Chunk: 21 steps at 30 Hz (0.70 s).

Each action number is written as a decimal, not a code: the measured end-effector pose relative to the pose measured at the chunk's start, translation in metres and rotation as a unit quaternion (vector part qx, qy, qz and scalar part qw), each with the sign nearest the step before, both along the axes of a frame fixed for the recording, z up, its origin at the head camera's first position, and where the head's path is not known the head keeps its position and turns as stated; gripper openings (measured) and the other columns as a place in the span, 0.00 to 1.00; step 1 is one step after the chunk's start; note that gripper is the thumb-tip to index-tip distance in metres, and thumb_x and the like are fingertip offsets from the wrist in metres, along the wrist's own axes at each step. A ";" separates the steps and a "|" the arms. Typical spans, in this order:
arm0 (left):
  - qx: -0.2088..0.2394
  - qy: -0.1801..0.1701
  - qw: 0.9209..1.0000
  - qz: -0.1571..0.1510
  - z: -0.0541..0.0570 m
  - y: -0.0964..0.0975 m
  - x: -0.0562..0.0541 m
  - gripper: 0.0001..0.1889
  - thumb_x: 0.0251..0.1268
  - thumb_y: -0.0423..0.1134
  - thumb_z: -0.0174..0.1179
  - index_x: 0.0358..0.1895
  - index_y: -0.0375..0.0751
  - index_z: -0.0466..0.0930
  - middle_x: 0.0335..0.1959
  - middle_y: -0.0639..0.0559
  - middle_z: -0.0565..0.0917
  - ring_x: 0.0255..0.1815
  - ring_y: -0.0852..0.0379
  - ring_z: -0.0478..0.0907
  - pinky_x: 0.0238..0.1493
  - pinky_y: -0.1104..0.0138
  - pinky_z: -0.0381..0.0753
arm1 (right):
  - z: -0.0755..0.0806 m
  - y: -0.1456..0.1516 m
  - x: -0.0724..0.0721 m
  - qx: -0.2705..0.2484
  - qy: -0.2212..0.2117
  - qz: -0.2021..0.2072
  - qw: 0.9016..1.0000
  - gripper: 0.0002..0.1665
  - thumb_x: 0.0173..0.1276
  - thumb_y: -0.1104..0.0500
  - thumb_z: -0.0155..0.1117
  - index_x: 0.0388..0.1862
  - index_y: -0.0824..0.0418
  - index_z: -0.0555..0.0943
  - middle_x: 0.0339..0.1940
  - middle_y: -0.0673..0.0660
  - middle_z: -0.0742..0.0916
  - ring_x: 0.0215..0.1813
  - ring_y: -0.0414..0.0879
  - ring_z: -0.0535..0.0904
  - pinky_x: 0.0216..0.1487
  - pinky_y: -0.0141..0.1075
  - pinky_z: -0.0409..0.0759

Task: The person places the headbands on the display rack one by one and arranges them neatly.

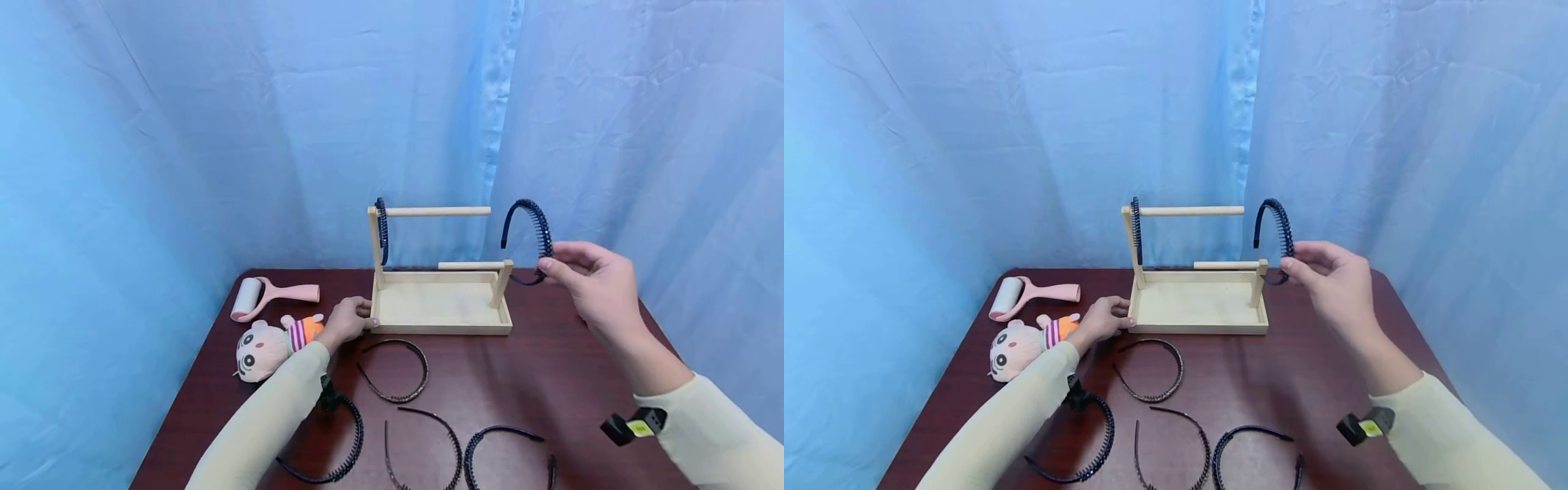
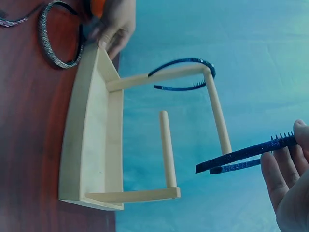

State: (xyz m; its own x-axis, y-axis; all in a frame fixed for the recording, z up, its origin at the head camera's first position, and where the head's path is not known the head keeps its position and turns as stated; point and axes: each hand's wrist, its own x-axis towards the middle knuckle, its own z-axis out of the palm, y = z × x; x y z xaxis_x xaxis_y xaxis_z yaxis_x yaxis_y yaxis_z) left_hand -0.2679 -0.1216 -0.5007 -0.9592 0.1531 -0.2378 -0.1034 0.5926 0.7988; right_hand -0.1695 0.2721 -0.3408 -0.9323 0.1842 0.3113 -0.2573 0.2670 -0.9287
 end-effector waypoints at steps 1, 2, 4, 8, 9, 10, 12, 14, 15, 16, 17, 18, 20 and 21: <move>0.002 -0.001 1.000 -0.005 0.001 -0.001 0.000 0.23 0.68 0.36 0.69 0.65 0.36 0.79 0.57 0.40 0.86 0.50 0.50 0.86 0.44 0.59 0.88 | 0.002 -0.001 -0.005 0.004 0.002 -0.005 1.000 0.22 0.65 0.61 0.76 0.56 0.68 0.84 0.36 0.44 0.91 0.33 0.38 0.89 0.29 0.26 0.83; 0.002 -0.002 1.000 -0.009 0.001 -0.001 0.000 0.24 0.68 0.36 0.69 0.65 0.36 0.78 0.57 0.41 0.85 0.50 0.50 0.86 0.45 0.59 0.88 | 0.003 -0.003 -0.009 0.009 0.005 -0.009 1.000 0.21 0.65 0.61 0.76 0.56 0.67 0.84 0.36 0.44 0.90 0.33 0.38 0.89 0.33 0.27 0.85; 0.004 -0.003 1.000 -0.011 0.002 -0.002 0.001 0.24 0.69 0.36 0.69 0.66 0.36 0.78 0.57 0.40 0.85 0.50 0.50 0.86 0.45 0.58 0.88 | 0.006 -0.007 -0.018 0.002 0.010 -0.010 1.000 0.21 0.65 0.61 0.76 0.55 0.68 0.84 0.36 0.45 0.90 0.33 0.39 0.89 0.39 0.29 0.86; 0.006 -0.008 1.000 -0.007 0.004 -0.004 0.002 0.25 0.69 0.34 0.68 0.68 0.36 0.77 0.57 0.40 0.85 0.50 0.50 0.86 0.47 0.56 0.88 | 0.006 -0.016 -0.034 0.007 0.019 -0.011 1.000 0.21 0.65 0.60 0.76 0.55 0.68 0.85 0.35 0.43 0.90 0.34 0.37 0.89 0.38 0.31 0.87; 0.008 -0.011 1.000 -0.006 0.005 -0.005 0.002 0.26 0.69 0.34 0.68 0.68 0.36 0.76 0.57 0.40 0.85 0.51 0.50 0.86 0.47 0.56 0.88 | 0.006 -0.018 -0.038 0.007 0.020 -0.011 1.000 0.21 0.65 0.60 0.77 0.55 0.68 0.85 0.35 0.42 0.90 0.34 0.37 0.88 0.38 0.31 0.87; 0.008 -0.013 1.000 -0.006 0.005 -0.005 0.003 0.26 0.69 0.34 0.68 0.69 0.37 0.76 0.57 0.40 0.85 0.51 0.50 0.86 0.47 0.56 0.88 | 0.005 -0.020 -0.041 0.012 0.021 -0.012 1.000 0.21 0.65 0.59 0.77 0.55 0.67 0.85 0.35 0.41 0.90 0.35 0.36 0.88 0.38 0.32 0.87; 0.009 -0.015 1.000 -0.005 0.005 -0.005 0.004 0.26 0.69 0.34 0.68 0.69 0.36 0.76 0.57 0.40 0.85 0.50 0.50 0.86 0.47 0.55 0.88 | 0.004 -0.023 -0.048 0.015 0.024 -0.013 1.000 0.21 0.65 0.58 0.76 0.54 0.67 0.86 0.35 0.41 0.89 0.35 0.36 0.88 0.38 0.33 0.88; 0.009 -0.016 1.000 -0.005 0.004 -0.005 0.004 0.25 0.69 0.35 0.68 0.68 0.36 0.77 0.56 0.40 0.86 0.50 0.51 0.86 0.47 0.55 0.88 | 0.003 -0.026 -0.053 0.011 0.022 -0.010 1.000 0.21 0.65 0.58 0.77 0.54 0.67 0.86 0.34 0.41 0.89 0.35 0.36 0.88 0.38 0.33 0.88; 0.008 -0.016 1.000 -0.004 0.004 -0.004 0.004 0.24 0.69 0.35 0.68 0.67 0.35 0.78 0.55 0.40 0.86 0.49 0.51 0.86 0.47 0.55 0.88 | 0.002 -0.028 -0.056 0.008 0.020 -0.007 1.000 0.22 0.65 0.58 0.77 0.55 0.67 0.86 0.34 0.42 0.89 0.35 0.36 0.88 0.38 0.33 0.88; 0.008 -0.017 1.000 -0.003 0.004 -0.004 0.004 0.24 0.69 0.35 0.68 0.66 0.35 0.78 0.55 0.40 0.86 0.48 0.51 0.86 0.46 0.55 0.88 | 0.002 -0.030 -0.059 0.004 0.019 -0.004 1.000 0.22 0.65 0.58 0.77 0.55 0.68 0.86 0.34 0.42 0.89 0.35 0.36 0.88 0.38 0.33 0.88; 0.007 -0.018 1.000 -0.002 0.004 -0.004 0.004 0.23 0.69 0.35 0.68 0.66 0.35 0.79 0.54 0.40 0.86 0.48 0.51 0.87 0.46 0.55 0.88 | 0.001 -0.031 -0.061 0.003 0.016 -0.002 1.000 0.22 0.65 0.58 0.77 0.55 0.68 0.85 0.34 0.41 0.89 0.35 0.35 0.88 0.38 0.32 0.88; 0.007 -0.018 1.000 -0.003 0.003 -0.003 0.004 0.23 0.69 0.36 0.68 0.65 0.35 0.79 0.54 0.40 0.86 0.47 0.51 0.87 0.45 0.56 0.89 | 0.001 -0.033 -0.063 0.002 0.014 0.001 1.000 0.23 0.65 0.58 0.77 0.55 0.68 0.85 0.34 0.41 0.89 0.35 0.35 0.88 0.38 0.32 0.88; 0.010 -0.018 1.000 -0.003 0.003 -0.003 0.003 0.23 0.69 0.36 0.68 0.64 0.35 0.79 0.53 0.40 0.87 0.47 0.51 0.87 0.43 0.56 0.89 | 0.000 -0.037 -0.068 -0.001 0.010 0.006 1.000 0.23 0.65 0.59 0.77 0.55 0.69 0.85 0.33 0.41 0.89 0.35 0.34 0.88 0.38 0.33 0.88; 0.011 -0.018 1.000 -0.004 0.002 -0.002 0.002 0.22 0.69 0.36 0.68 0.64 0.35 0.79 0.53 0.40 0.87 0.46 0.51 0.87 0.42 0.57 0.89 | -0.001 -0.040 -0.071 -0.002 0.009 0.009 1.000 0.23 0.65 0.59 0.77 0.55 0.69 0.85 0.33 0.42 0.89 0.35 0.34 0.87 0.38 0.33 0.88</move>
